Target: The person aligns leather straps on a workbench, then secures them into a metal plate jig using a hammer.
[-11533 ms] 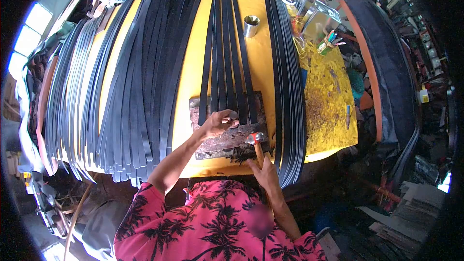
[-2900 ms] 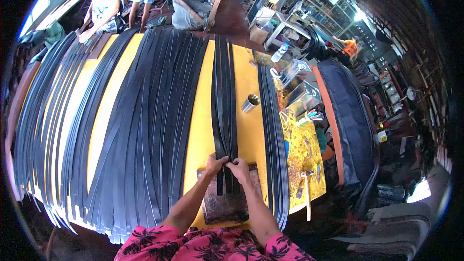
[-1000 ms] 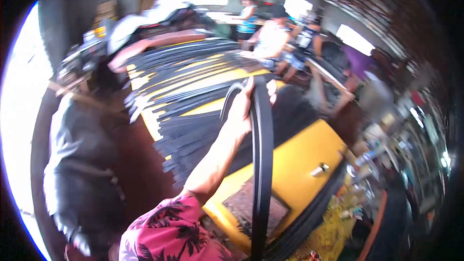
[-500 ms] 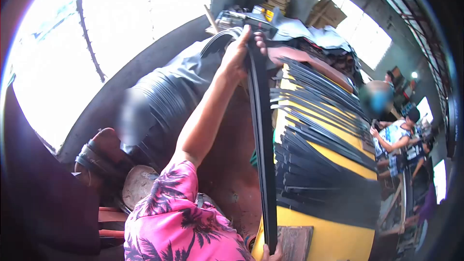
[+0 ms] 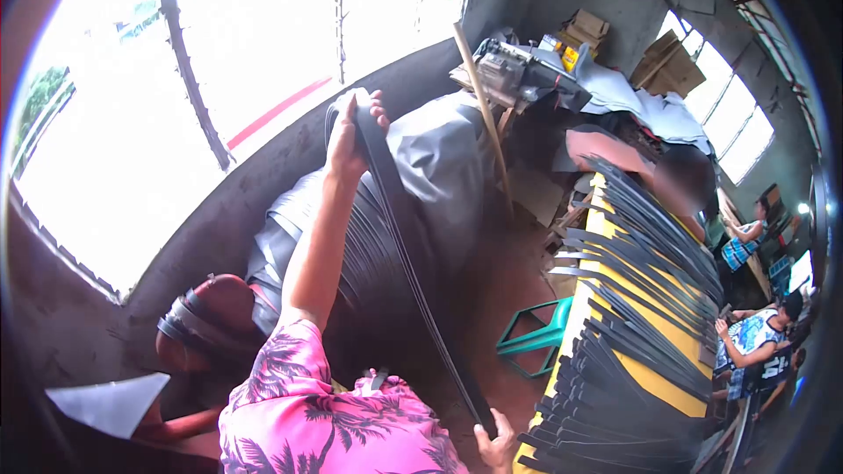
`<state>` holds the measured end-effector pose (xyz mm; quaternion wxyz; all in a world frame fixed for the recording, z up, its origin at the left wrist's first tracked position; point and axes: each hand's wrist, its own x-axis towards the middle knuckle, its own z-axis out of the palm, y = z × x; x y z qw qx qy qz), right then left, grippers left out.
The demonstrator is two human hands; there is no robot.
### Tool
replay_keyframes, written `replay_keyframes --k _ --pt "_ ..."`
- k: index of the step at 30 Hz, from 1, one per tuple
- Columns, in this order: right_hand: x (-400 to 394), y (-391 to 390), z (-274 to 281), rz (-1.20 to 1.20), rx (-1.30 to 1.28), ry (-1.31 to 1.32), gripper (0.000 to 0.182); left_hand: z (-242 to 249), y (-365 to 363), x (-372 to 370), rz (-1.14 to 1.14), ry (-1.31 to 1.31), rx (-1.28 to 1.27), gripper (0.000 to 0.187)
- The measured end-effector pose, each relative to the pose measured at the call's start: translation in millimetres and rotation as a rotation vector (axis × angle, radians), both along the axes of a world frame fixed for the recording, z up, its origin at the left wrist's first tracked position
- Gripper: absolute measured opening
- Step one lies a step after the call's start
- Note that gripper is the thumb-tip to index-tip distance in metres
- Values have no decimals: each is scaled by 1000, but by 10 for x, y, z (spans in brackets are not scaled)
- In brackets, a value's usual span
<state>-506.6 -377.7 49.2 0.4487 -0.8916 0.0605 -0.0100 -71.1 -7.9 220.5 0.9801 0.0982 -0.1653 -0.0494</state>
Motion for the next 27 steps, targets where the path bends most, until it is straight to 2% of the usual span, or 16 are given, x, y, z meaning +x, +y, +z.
replay_keyframes --k 4,5,6,8,9,11,13,15,16,18,20,21,22,24,26,27 --pt "566 -64 -116 85 -55 -140 47 -868 696 820 56 189 -102 40" --pt "745 -22 63 47 11 -186 30 -1100 834 968 110 238 -99 39" --pt "863 -15 58 35 0 -196 37 -1448 1045 1185 144 274 -108 37" --pt "1150 77 268 72 -9 -229 36 -1627 1140 1243 281 461 -101 47" --pt "1291 93 341 106 -43 -212 37 -1681 1193 1229 237 489 -49 53" --pt "1579 180 465 139 -94 -225 35 -1819 1380 1292 50 515 69 72" --pt "1871 249 490 171 -45 -224 34 -1998 1384 1286 -7 580 238 87" --pt "2106 233 206 186 -11 -241 39 -2062 1269 1047 -108 690 278 99" --pt "2233 219 74 211 17 -188 43 -2003 1124 819 -8 713 503 98" --pt "2494 273 -158 246 71 -89 47 -2155 1130 577 -61 700 723 86" --pt "2748 326 -504 252 185 77 49 -1887 1138 307 -181 551 1062 73" --pt "2888 335 -687 317 322 234 49 -1644 1056 181 -143 537 1260 65" --pt "2998 349 -897 380 319 236 47 -1418 1041 160 -94 574 1554 58" --pt "3168 368 -1259 417 250 333 43 -1503 1021 348 402 259 2109 51" --pt "3280 416 -1553 434 184 439 43 -1673 793 446 896 -103 2147 53" --pt "3329 453 -1531 430 125 507 44 -1779 781 542 1008 -338 2197 59"
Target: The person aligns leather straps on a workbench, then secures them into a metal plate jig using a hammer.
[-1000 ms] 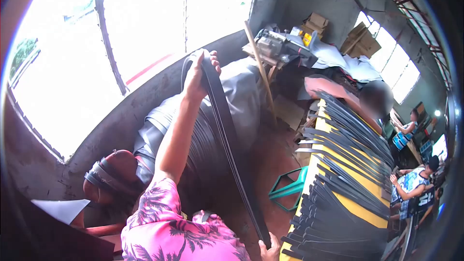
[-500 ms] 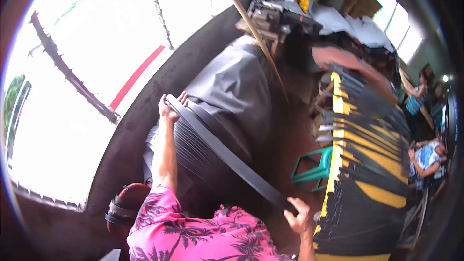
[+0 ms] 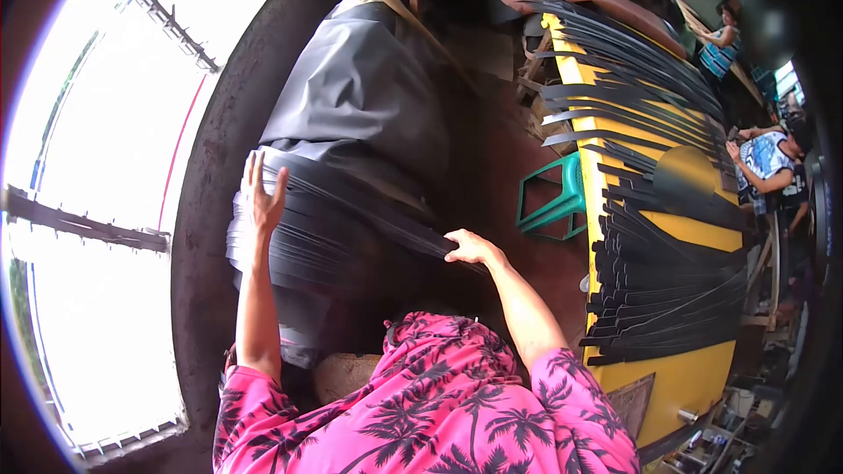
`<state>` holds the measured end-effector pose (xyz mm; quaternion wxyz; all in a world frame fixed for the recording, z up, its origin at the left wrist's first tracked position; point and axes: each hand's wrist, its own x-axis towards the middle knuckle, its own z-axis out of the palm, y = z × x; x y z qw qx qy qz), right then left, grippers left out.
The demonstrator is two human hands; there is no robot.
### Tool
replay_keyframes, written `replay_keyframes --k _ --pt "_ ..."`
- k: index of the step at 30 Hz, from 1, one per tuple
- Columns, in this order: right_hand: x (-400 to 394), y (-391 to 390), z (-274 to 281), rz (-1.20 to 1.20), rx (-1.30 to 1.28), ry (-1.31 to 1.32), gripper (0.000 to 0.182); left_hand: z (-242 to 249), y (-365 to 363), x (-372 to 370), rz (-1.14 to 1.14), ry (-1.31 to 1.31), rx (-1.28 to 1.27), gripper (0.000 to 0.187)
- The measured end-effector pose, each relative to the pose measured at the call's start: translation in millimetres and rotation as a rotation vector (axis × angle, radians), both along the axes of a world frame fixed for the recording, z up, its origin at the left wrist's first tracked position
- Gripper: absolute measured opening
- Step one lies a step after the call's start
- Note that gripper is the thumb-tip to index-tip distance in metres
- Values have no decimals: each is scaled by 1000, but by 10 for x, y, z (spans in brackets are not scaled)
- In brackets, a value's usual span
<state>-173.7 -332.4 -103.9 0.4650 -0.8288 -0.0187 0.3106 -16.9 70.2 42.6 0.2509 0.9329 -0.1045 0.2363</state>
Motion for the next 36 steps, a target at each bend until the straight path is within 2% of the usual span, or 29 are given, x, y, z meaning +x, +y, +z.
replay_keyframes --k 1,2,3,4,5,8,9,11,13,17,19,20,22,23,25,26,27,28,29,31,36 --pt "35 35 25 14 -68 54 45 -72 45 92 -3 110 274 63" --pt "57 52 -52 1 -63 50 45 -172 77 173 -5 182 393 63" --pt "70 84 -183 -79 -184 -9 46 -195 77 215 -10 256 516 62" --pt "109 98 -303 -167 -306 -71 47 -202 97 257 -33 400 479 62" --pt "196 98 -265 -190 -301 -75 47 -267 138 292 -68 309 466 59" --pt "365 201 -256 -137 -321 162 54 -258 64 227 -22 187 290 47" --pt "356 262 -129 -71 -403 65 57 -269 70 220 -44 153 252 46" --pt "429 334 -368 -247 -515 -71 50 -313 95 243 -30 172 247 46" --pt "435 261 -569 -394 -453 -172 40 -302 89 222 -11 155 321 47" --pt "84 -93 -380 -423 -350 -219 25 -281 41 234 2 222 392 53" --pt "-317 -313 -610 -498 -219 -225 23 -299 82 247 9 245 441 55" --pt "-613 -393 -599 -555 -194 -209 25 -321 105 277 -58 231 489 55" --pt "-1287 -561 -817 -573 -268 -181 28 -235 62 242 -200 277 507 56" --pt "-1649 -617 -880 -605 -302 -73 27 -212 36 233 -191 274 569 55" --pt "-2515 -654 -1199 -774 -284 -60 25 -193 7 214 -200 243 491 49" --pt "-2923 -642 -1351 -858 -319 63 23 -206 38 222 -218 223 392 45" --pt "-3378 -654 -1539 -876 -267 15 21 -248 70 265 -238 199 291 40" --pt "-3705 -575 -1443 -1011 -261 17 19 -329 100 318 -258 115 240 33" --pt "-4144 -531 -1776 -1206 -181 37 19 -355 92 339 -265 56 239 33" --pt "-4641 -416 -1597 -1225 -342 14 18 -337 62 343 -258 62 177 32" --pt "-5185 -33 -1311 -1513 -202 232 18 -419 94 476 -270 4 191 38"
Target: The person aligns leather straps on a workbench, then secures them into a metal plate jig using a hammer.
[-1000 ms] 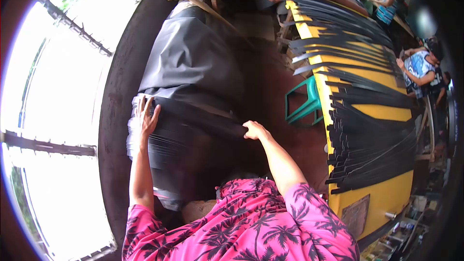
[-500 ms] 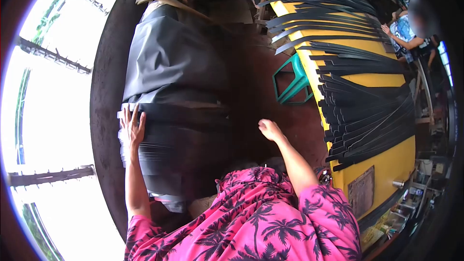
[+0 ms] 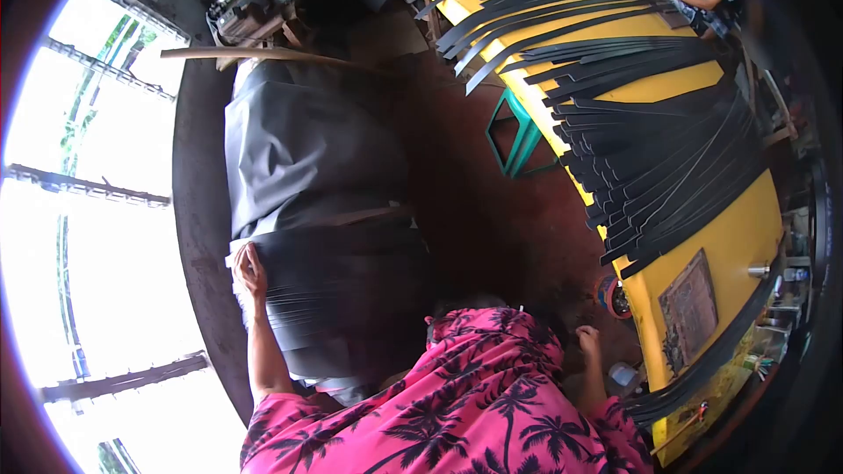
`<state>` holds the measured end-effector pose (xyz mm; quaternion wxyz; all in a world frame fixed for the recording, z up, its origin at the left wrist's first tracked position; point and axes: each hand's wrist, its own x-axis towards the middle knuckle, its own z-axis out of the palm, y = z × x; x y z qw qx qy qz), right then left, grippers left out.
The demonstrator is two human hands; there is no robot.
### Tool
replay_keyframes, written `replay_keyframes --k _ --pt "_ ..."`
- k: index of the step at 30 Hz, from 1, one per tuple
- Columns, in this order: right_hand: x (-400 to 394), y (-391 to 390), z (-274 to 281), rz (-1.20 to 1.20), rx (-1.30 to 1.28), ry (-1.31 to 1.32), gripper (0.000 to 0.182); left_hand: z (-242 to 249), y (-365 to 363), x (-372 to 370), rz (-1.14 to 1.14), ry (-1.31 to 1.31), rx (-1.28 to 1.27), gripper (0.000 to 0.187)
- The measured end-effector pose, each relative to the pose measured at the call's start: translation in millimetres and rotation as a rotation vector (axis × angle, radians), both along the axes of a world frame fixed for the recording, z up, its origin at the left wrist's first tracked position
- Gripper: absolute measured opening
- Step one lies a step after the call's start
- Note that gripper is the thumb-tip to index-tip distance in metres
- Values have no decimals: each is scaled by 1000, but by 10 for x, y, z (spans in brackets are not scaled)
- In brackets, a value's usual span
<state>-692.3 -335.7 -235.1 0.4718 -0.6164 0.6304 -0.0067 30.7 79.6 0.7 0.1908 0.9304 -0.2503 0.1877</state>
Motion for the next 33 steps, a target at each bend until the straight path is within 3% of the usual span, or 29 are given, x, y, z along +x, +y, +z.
replay_keyframes --k 1,3,5,6,8,9,10,12,13,15,17,21,23,24,25,28,30,33 --pt "-58 59 3 6 10 -21 18 51 -23 -30 79 133 -15 31" --pt "-232 75 -169 108 -58 -17 20 0 -145 -105 44 -131 -40 33" --pt "-154 61 -154 131 -72 -97 22 -48 -449 -364 56 -124 -248 34" --pt "-224 74 -91 136 -95 -137 25 -67 -562 -544 25 -67 -218 34" --pt "-32 97 354 49 -72 -376 26 224 -1152 -1293 -46 -53 -23 38" --pt "88 61 923 8 41 -347 28 118 -1354 -1537 -78 -2 20 39" --pt "-28 32 1052 47 6 -482 31 46 -1547 -1899 -168 -2 -1 38" --pt "-332 -96 1484 -60 79 -670 27 -365 -1864 -2386 -171 346 -435 33" --pt "-575 -181 1655 -31 -53 -642 23 -600 -2007 -2562 -262 295 -418 34" --pt "-1126 -315 1941 -228 -266 -757 20 -946 -2169 -2846 -347 291 -287 42" --pt "-1783 -386 2152 -484 -433 -647 16 -936 -2660 -3205 -439 345 -293 42" --pt "-3048 -321 1953 -906 -772 40 17 -623 -3199 -3696 -530 470 -253 44" --pt "-3470 -232 1751 -1057 -657 272 23 -505 -3336 -3931 -551 537 -228 45" --pt "-3585 -159 1676 -1019 -618 455 38 -454 -3354 -4025 -555 570 -213 46" --pt "-3657 -103 1581 -1025 -611 451 38 -425 -3386 -4099 -559 602 -200 47" --pt "-3631 22 1560 -1072 -435 455 73 -443 -3694 -4179 -593 616 -294 46" --pt "-3665 90 1511 -1118 -358 410 78 -463 -3883 -4254 -644 646 -378 44" --pt "-3725 177 1538 -1181 -249 310 89 -410 -4086 -4423 -714 595 -273 44"
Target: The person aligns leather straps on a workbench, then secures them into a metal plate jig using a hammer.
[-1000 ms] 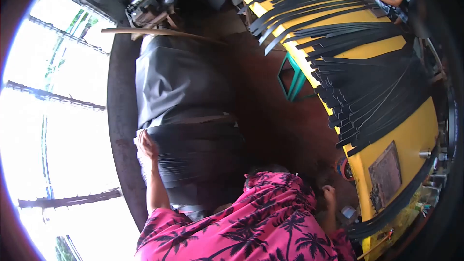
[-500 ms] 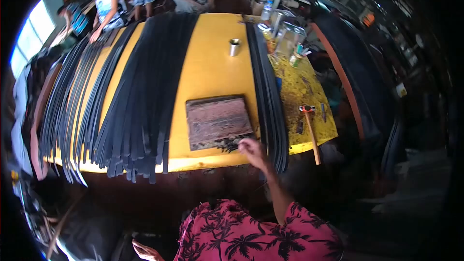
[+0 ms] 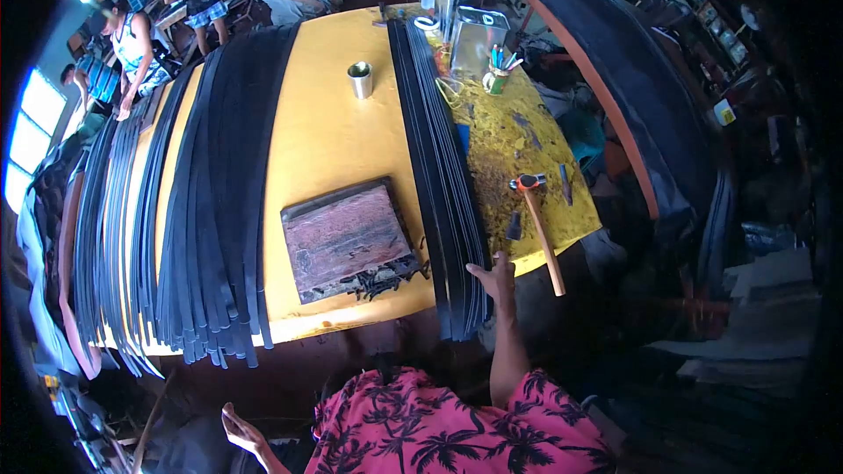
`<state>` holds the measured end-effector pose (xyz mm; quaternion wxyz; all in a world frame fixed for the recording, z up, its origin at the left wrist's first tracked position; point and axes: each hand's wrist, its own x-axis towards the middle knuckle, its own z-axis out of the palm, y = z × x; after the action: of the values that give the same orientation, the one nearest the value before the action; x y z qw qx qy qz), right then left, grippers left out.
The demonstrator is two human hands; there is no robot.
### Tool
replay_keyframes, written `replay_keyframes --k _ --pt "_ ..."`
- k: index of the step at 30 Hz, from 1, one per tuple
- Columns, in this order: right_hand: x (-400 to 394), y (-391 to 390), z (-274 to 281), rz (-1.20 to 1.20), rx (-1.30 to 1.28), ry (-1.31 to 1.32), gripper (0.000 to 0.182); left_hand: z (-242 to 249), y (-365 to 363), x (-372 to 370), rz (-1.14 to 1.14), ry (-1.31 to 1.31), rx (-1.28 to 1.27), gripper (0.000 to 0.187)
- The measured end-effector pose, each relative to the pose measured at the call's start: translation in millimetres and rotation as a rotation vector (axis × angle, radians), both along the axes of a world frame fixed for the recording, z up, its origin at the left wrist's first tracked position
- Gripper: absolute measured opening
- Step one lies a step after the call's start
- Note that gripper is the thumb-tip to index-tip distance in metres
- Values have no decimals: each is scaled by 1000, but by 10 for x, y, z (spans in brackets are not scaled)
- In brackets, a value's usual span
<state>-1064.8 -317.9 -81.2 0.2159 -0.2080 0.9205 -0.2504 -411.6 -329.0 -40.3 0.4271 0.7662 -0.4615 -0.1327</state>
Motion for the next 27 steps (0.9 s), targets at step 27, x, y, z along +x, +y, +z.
replay_keyframes --k 27 --pt "-8 19 537 60 -237 -327 32 162 -2611 -1160 -480 385 -73 44"
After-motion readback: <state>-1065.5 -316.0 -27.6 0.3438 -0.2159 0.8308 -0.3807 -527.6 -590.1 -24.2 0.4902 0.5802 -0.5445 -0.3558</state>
